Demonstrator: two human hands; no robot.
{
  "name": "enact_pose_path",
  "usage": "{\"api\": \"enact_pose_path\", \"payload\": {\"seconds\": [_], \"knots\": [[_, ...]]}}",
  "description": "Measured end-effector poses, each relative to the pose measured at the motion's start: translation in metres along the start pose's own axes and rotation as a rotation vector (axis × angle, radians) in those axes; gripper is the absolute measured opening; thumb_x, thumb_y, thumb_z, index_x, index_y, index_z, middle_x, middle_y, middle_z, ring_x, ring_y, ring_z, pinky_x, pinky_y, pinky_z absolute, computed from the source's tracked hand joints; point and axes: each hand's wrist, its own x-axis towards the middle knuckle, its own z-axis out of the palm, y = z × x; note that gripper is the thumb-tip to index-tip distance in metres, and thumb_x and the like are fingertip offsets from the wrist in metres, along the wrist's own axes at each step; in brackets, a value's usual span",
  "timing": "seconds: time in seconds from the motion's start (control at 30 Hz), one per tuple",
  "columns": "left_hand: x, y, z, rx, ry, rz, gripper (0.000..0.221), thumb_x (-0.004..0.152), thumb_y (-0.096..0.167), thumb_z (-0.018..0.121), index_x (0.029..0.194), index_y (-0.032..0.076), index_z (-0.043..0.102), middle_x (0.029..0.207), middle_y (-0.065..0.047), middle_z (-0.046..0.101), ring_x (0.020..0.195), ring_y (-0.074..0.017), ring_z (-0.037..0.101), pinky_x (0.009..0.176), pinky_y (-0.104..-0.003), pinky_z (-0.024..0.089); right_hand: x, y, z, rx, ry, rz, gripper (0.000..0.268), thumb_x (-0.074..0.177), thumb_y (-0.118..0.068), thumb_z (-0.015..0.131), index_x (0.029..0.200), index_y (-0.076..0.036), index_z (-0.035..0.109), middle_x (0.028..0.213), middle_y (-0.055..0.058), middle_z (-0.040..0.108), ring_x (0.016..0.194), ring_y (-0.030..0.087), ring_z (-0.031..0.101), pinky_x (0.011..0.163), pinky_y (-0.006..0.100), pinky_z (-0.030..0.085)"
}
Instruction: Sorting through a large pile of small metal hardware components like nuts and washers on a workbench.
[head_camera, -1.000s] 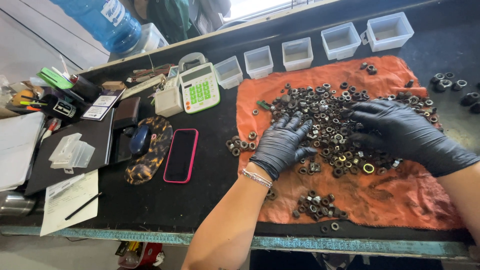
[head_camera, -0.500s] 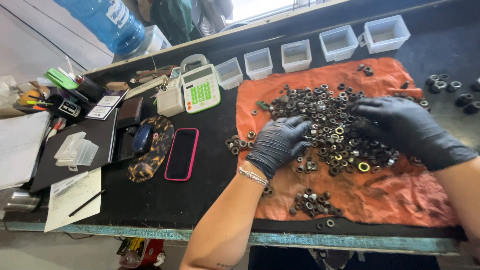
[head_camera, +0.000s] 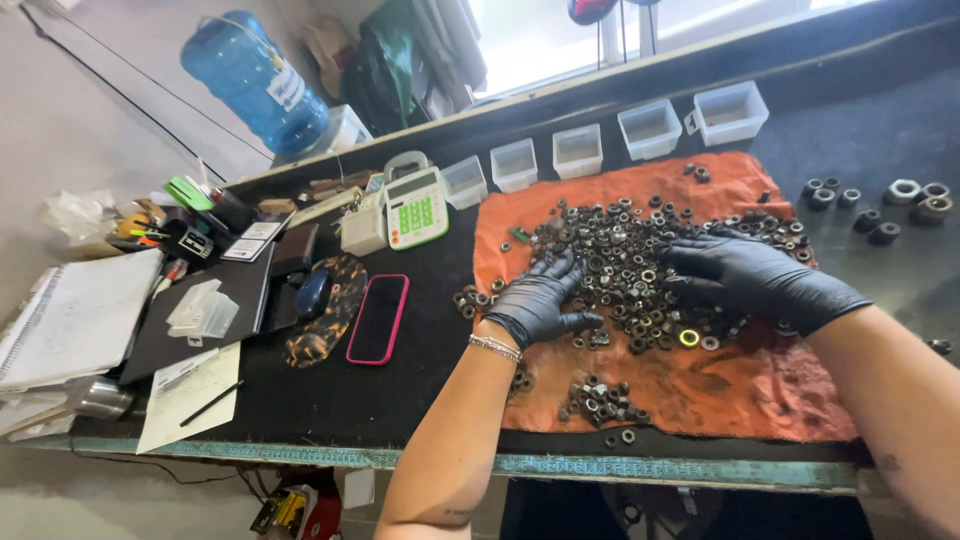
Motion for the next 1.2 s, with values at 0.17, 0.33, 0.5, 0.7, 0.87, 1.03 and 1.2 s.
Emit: {"api": "enact_pose_path", "payload": {"seconds": [0.17, 0.33, 0.5, 0.7, 0.87, 1.03, 1.2], "knots": [[0.006, 0.015, -0.038, 0.142, 0.192, -0.043, 0.071, 0.089, 0.069, 0.055, 0.14, 0.02, 0.059, 0.139, -0.005, 0.061, 0.116, -0.0299, 0.063, 0.088, -0.05, 0.054, 0.001, -0.008, -0.003, -0.014, 0.006, 0.013, 0.058, 0.093, -0.057, 0.052, 0.147, -0.038, 0.054, 0.148, 0.0, 0.06, 0.13, 0.03, 0.061, 0.106, 0.045, 0.049], [0.07, -0.023, -0.011, 0.316, 0.247, -0.073, 0.089, 0.089, 0.065, 0.068, 0.158, 0.018, 0.038, 0.166, -0.007, 0.036, 0.149, -0.0333, 0.038, 0.116, -0.056, 0.035, 0.004, -0.002, 0.001, -0.032, 0.09, -0.087, 0.06, 0.091, -0.056, 0.057, 0.145, -0.03, 0.057, 0.148, -0.001, 0.06, 0.133, 0.029, 0.058, 0.11, 0.045, 0.045], [0.049, -0.009, -0.029, 0.084, 0.226, 0.057, 0.056, 0.089, 0.046, 0.073, 0.131, 0.011, 0.06, 0.13, -0.01, 0.066, 0.114, -0.0371, 0.065, 0.092, -0.053, 0.053, 0.004, -0.001, 0.001, -0.007, 0.028, -0.038, 0.058, 0.09, -0.055, 0.059, 0.144, -0.032, 0.058, 0.143, 0.001, 0.064, 0.128, 0.03, 0.061, 0.106, 0.045, 0.048], [0.03, -0.015, -0.022, 0.022, 0.209, -0.11, 0.03, 0.092, 0.038, 0.071, 0.12, 0.028, 0.067, 0.145, 0.006, 0.06, 0.129, -0.0291, 0.062, 0.109, -0.048, 0.053, 0.012, 0.033, 0.034, -0.017, 0.187, -0.149, 0.06, 0.088, -0.062, 0.063, 0.14, -0.031, 0.063, 0.145, 0.0, 0.065, 0.139, 0.027, 0.055, 0.116, 0.052, 0.04], [0.043, -0.039, -0.004, 0.081, 0.301, -0.126, 0.027, 0.091, 0.032, 0.071, 0.117, 0.036, 0.064, 0.135, 0.013, 0.059, 0.123, -0.0226, 0.064, 0.102, -0.041, 0.057, 0.011, 0.037, 0.034, -0.006, 0.184, -0.16, 0.06, 0.088, -0.058, 0.065, 0.141, -0.032, 0.062, 0.147, -0.001, 0.063, 0.139, 0.028, 0.055, 0.114, 0.053, 0.041], [0.037, -0.032, -0.005, 0.056, 0.451, 0.128, 0.025, 0.08, 0.013, 0.08, 0.099, 0.029, 0.079, 0.134, 0.001, 0.07, 0.119, -0.0299, 0.066, 0.081, -0.054, 0.052, -0.001, -0.009, -0.005, -0.027, 0.03, -0.04, 0.055, 0.091, -0.057, 0.056, 0.14, -0.033, 0.061, 0.134, 0.005, 0.068, 0.118, 0.034, 0.067, 0.098, 0.048, 0.052], [0.037, -0.02, -0.007, 0.121, 0.509, 0.168, 0.006, 0.075, 0.024, 0.082, 0.081, 0.026, 0.081, 0.109, 0.006, 0.075, 0.101, -0.0265, 0.069, 0.066, -0.047, 0.054, -0.003, -0.013, -0.01, 0.001, 0.069, -0.108, 0.06, 0.091, -0.055, 0.057, 0.146, -0.033, 0.056, 0.143, 0.003, 0.064, 0.125, 0.032, 0.063, 0.104, 0.047, 0.048]]}}
